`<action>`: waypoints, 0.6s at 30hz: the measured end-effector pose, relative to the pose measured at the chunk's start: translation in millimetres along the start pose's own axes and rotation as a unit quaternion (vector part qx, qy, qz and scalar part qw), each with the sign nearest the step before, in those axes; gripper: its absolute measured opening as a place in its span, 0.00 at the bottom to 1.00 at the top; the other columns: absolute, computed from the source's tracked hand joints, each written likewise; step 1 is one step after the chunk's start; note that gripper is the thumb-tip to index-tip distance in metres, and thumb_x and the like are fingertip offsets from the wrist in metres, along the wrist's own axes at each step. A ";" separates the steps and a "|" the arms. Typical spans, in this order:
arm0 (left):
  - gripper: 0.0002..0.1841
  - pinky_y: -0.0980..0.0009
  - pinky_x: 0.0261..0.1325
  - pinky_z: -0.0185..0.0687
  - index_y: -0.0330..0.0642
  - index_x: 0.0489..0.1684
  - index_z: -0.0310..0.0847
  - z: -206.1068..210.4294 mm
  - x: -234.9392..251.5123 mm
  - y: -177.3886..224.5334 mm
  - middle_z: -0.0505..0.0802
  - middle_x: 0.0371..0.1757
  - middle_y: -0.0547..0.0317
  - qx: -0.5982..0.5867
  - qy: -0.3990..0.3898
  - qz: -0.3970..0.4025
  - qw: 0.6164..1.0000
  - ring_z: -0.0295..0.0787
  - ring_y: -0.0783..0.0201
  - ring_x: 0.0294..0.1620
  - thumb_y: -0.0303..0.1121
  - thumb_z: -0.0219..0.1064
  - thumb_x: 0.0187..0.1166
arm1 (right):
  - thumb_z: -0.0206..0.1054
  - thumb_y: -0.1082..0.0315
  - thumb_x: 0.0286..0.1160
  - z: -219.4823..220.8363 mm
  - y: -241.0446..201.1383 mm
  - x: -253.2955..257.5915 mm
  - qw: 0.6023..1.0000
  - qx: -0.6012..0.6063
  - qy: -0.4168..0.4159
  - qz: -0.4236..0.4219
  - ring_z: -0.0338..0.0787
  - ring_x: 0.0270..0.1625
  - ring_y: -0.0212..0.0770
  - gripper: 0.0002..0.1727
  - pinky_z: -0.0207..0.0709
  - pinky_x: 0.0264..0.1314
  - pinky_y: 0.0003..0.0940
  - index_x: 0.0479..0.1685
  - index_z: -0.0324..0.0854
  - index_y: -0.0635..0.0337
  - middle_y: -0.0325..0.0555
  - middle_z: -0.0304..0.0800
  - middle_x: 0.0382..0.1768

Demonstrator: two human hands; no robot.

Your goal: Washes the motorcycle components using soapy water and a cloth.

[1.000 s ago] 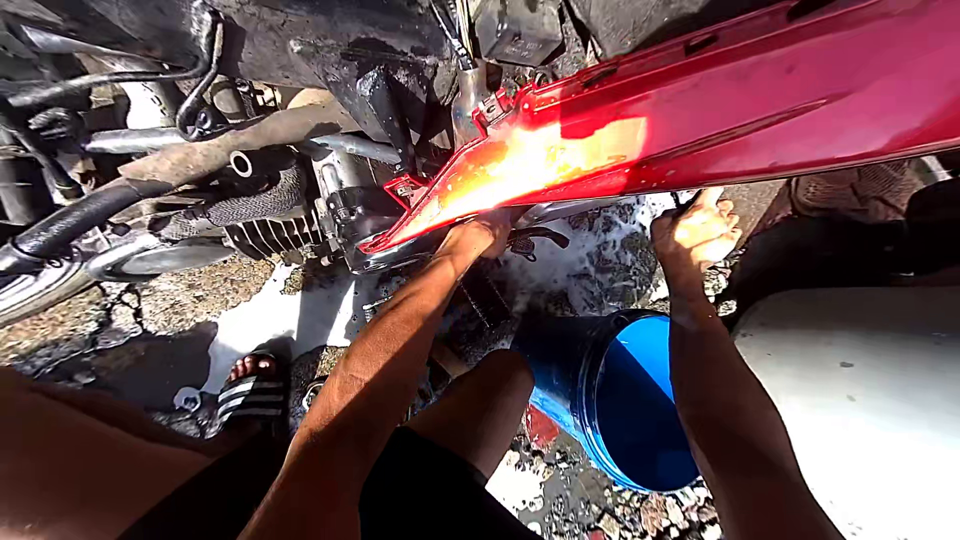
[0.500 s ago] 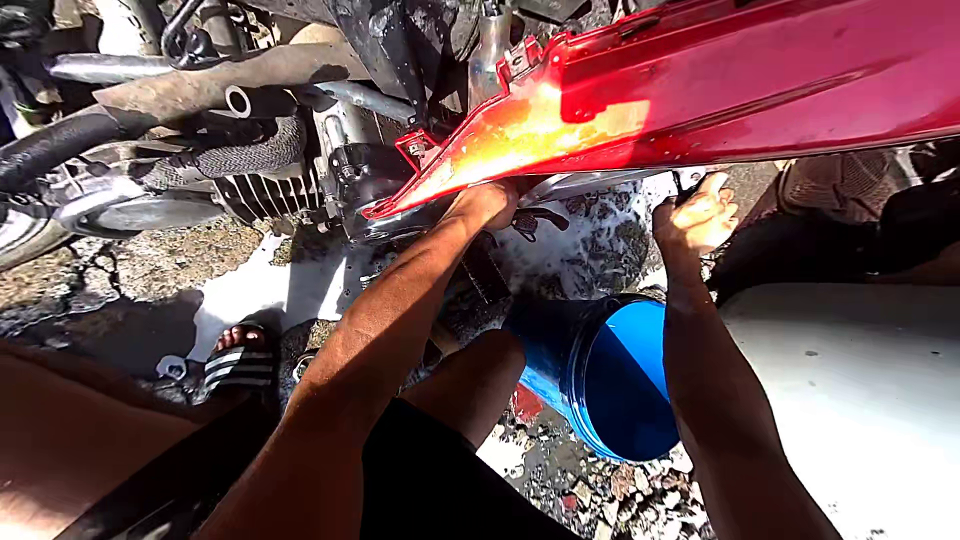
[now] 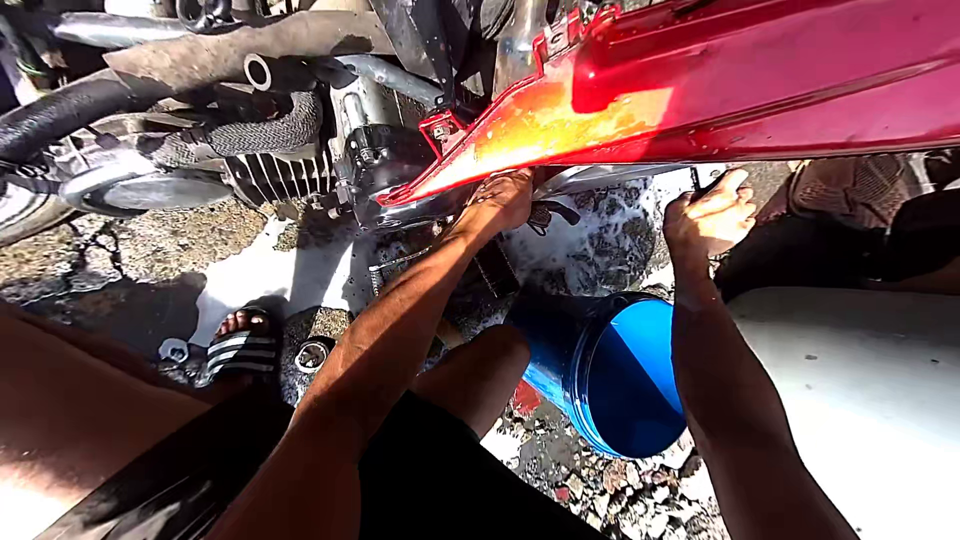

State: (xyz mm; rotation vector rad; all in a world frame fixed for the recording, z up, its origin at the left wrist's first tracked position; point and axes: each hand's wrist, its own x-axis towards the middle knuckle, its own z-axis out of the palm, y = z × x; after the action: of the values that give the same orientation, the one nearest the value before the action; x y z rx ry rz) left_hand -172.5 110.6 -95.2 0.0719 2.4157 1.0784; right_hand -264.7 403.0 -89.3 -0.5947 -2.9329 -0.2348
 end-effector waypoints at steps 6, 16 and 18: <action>0.17 0.43 0.57 0.79 0.36 0.58 0.81 -2.6 -107.8 18.5 0.90 0.46 0.42 -0.151 0.113 -0.097 0.977 0.87 0.43 0.55 0.41 0.55 0.90 | 0.53 0.46 0.82 7.0 17.9 -3.2 0.999 0.009 -0.013 -0.043 0.69 0.81 0.75 0.37 0.64 0.71 0.76 0.80 0.66 0.67 0.76 0.69 0.78; 0.14 0.85 0.51 0.76 0.37 0.23 0.83 56.4 -156.5 -28.9 0.89 0.32 0.58 -0.317 0.429 0.058 0.844 0.84 0.77 0.43 0.36 0.58 0.74 | 0.52 0.66 0.92 -26.0 -12.0 -26.4 0.973 -0.112 -0.197 -0.047 0.68 0.85 0.69 0.25 0.57 0.85 0.61 0.76 0.70 0.79 0.79 0.73 0.76; 0.11 0.89 0.44 0.79 0.29 0.31 0.85 60.1 -146.6 -21.0 0.89 0.30 0.61 -0.407 0.408 0.030 0.816 0.85 0.86 0.37 0.30 0.60 0.73 | 0.55 0.71 0.90 -28.2 -8.0 -31.3 0.979 -0.046 -0.189 -0.059 0.66 0.86 0.69 0.23 0.53 0.88 0.57 0.75 0.70 0.83 0.80 0.72 0.76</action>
State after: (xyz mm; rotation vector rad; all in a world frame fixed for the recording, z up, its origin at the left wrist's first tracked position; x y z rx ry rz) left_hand -13.3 102.3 -83.8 -0.7474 2.3224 2.4644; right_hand -236.4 378.9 -68.0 -0.5265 -3.3471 -0.3012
